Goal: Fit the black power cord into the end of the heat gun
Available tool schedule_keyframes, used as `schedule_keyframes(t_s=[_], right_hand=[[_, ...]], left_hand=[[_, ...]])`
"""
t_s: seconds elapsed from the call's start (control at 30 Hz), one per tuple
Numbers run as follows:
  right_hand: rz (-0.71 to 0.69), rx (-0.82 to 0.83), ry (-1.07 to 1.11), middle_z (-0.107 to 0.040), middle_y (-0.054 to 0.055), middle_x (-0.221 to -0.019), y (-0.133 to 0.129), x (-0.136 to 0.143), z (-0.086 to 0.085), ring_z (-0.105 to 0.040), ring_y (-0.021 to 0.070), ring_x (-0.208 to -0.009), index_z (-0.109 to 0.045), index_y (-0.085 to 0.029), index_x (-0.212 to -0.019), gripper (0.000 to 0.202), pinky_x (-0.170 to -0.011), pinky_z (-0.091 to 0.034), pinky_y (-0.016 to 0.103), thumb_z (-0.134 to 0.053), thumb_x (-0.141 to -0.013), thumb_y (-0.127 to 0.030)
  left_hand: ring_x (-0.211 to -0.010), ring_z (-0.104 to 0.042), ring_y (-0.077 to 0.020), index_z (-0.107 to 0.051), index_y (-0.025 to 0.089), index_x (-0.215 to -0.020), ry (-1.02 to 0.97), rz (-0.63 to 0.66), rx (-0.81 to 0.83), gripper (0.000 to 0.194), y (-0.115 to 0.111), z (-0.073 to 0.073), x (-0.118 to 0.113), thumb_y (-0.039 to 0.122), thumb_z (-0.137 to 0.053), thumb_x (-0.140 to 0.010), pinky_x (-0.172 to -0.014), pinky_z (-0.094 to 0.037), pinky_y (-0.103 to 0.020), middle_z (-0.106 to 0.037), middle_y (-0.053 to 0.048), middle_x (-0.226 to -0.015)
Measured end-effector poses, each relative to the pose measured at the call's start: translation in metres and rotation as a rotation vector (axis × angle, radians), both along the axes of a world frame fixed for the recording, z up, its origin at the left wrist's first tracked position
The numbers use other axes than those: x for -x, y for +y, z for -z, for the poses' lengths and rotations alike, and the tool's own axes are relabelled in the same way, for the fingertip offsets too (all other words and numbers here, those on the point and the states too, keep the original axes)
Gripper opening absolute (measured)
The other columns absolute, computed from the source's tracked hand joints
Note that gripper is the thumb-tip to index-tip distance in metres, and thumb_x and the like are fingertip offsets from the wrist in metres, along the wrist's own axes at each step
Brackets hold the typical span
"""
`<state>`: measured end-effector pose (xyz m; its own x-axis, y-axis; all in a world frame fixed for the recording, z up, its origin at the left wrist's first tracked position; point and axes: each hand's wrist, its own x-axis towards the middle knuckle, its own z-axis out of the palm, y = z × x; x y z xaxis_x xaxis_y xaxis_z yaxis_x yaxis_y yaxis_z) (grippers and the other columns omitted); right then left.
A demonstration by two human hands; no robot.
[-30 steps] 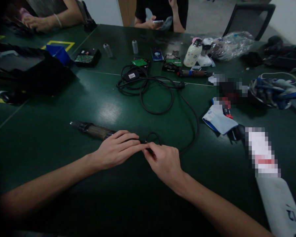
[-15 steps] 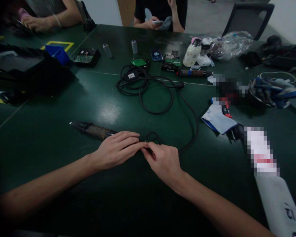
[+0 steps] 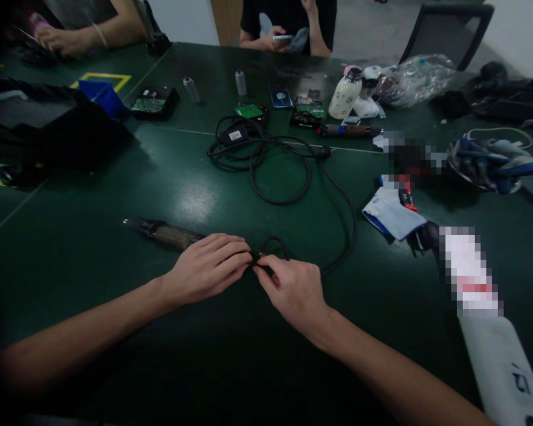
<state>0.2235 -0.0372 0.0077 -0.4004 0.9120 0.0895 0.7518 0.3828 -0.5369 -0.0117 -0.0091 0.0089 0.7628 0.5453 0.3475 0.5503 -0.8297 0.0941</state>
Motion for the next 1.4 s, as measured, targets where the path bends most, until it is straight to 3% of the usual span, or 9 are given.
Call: schedule_keyframes(t_s=[0.2, 0.4, 1.4], right_hand=[[0.011, -0.021, 0.012, -0.072, -0.004, -0.073, -0.0005, 0.0002, 0.0016, -0.065, 0.0124, -0.061, -0.073, -0.026, -0.105, 0.019, -0.063, -0.040, 0.026, -0.060, -0.101, -0.039], [0.000, -0.020, 0.014, -0.073, -0.002, -0.074, -0.0003, 0.0006, 0.0002, -0.065, 0.0122, -0.060, -0.074, -0.025, -0.106, 0.022, -0.062, -0.040, 0.025, -0.058, -0.102, -0.039], [0.016, -0.031, 0.006, -0.074, -0.003, -0.073, 0.0000, 0.0016, 0.0005, -0.065, 0.0121, -0.057, -0.075, -0.026, -0.104, 0.020, -0.060, -0.040, 0.026, -0.059, -0.101, -0.039]], left_hand=[[-0.116, -0.061, -0.0218, -0.062, 0.016, -0.111, -0.017, -0.003, 0.006, 0.014, 0.0004, 0.0010, 0.0004, 0.024, -0.055, -0.102, -0.101, -0.052, -0.038, -0.066, -0.006, -0.118], [-0.116, -0.060, -0.0240, -0.060, 0.016, -0.118, 0.012, -0.004, 0.033, 0.021, -0.0002, -0.0004, -0.0007, 0.024, -0.056, -0.100, -0.101, -0.052, -0.041, -0.065, -0.007, -0.122], [-0.117, -0.062, -0.0249, -0.061, 0.017, -0.116, 0.029, -0.009, 0.007, 0.020, -0.0010, -0.0022, -0.0012, 0.024, -0.058, -0.098, -0.099, -0.053, -0.041, -0.065, -0.009, -0.123]])
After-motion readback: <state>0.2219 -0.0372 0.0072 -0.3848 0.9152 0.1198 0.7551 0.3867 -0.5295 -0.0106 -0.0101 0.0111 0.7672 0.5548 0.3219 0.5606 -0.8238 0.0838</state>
